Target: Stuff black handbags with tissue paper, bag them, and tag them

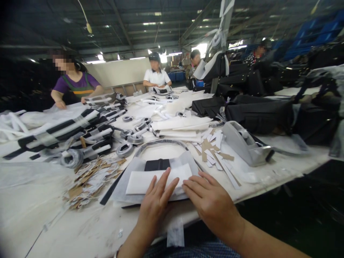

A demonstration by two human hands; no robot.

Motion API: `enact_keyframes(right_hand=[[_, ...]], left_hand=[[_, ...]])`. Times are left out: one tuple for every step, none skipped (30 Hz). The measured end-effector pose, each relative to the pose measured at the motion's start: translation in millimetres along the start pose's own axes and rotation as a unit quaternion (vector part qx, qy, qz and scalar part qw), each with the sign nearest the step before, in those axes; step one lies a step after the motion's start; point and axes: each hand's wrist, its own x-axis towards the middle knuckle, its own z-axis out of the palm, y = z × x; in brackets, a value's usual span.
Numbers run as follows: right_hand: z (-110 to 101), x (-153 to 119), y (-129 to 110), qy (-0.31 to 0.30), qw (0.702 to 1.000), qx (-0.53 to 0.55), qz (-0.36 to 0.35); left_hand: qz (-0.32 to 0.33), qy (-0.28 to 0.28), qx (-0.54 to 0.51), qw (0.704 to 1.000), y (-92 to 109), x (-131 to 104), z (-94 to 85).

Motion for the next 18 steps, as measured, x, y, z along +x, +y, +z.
enact_keyframes(right_hand=[[1, -1, -1, 0.002, 1.000, 0.004, 0.006], [2, -2, -1, 0.005, 1.000, 0.010, 0.010], [2, -3, -2, 0.008, 1.000, 0.015, 0.013], [3, -4, -2, 0.011, 1.000, 0.021, 0.013], [3, -5, -3, 0.016, 1.000, 0.025, 0.011], [2, -7, -4, 0.020, 0.999, 0.029, 0.008], [2, -9, -4, 0.025, 0.999, 0.033, 0.006], [2, -10, -5, 0.031, 0.999, 0.036, 0.004], [2, -11, -6, 0.035, 0.999, 0.037, 0.005], [2, -13, -6, 0.039, 0.999, 0.038, 0.008], [2, -14, -7, 0.041, 0.998, 0.037, 0.010], [2, -17, -6, 0.039, 0.999, 0.036, 0.011], [2, -20, -6, 0.036, 0.999, 0.034, 0.013], [2, -25, -6, 0.033, 0.999, 0.035, 0.011], [1, -31, -7, 0.029, 0.999, 0.041, 0.005], [2, -38, -8, 0.025, 0.998, 0.052, -0.004], [2, -47, -10, 0.022, 0.997, 0.067, -0.014], [4, -55, -13, 0.015, 0.996, 0.084, -0.024]], left_hand=[[0.008, 0.004, -0.003, 1.000, 0, 0, -0.8], [0.021, 0.009, -0.006, 1.000, -1, 0, -1.5], [0.037, 0.016, -0.009, 0.999, -1, 0, -2.3], [0.051, 0.022, -0.011, 0.998, -1, -1, -2.9], [0.064, 0.027, -0.012, 0.998, -1, -1, -3.5], [0.072, 0.029, -0.013, 0.997, -2, -1, -4.1], [0.077, 0.029, -0.013, 0.997, -2, -1, -4.6], [0.079, 0.025, -0.013, 0.997, -1, -2, -5.0], [0.078, 0.020, -0.013, 0.997, -1, -2, -5.3], [0.078, 0.016, -0.013, 0.997, -1, -2, -5.6], [0.075, 0.012, -0.015, 0.997, -1, -2, -5.9], [0.072, 0.006, -0.018, 0.997, -1, -2, -6.2], [0.068, -0.002, -0.022, 0.997, -1, -2, -6.4], [0.062, -0.011, -0.026, 0.998, -1, -2, -6.8], [0.059, -0.020, -0.030, 0.998, -1, -2, -7.1], [0.056, -0.029, -0.033, 0.997, -1, -2, -7.6], [0.055, -0.034, -0.034, 0.997, -1, -1, -8.0], [0.055, -0.036, -0.036, 0.997, -2, -1, -8.5]])
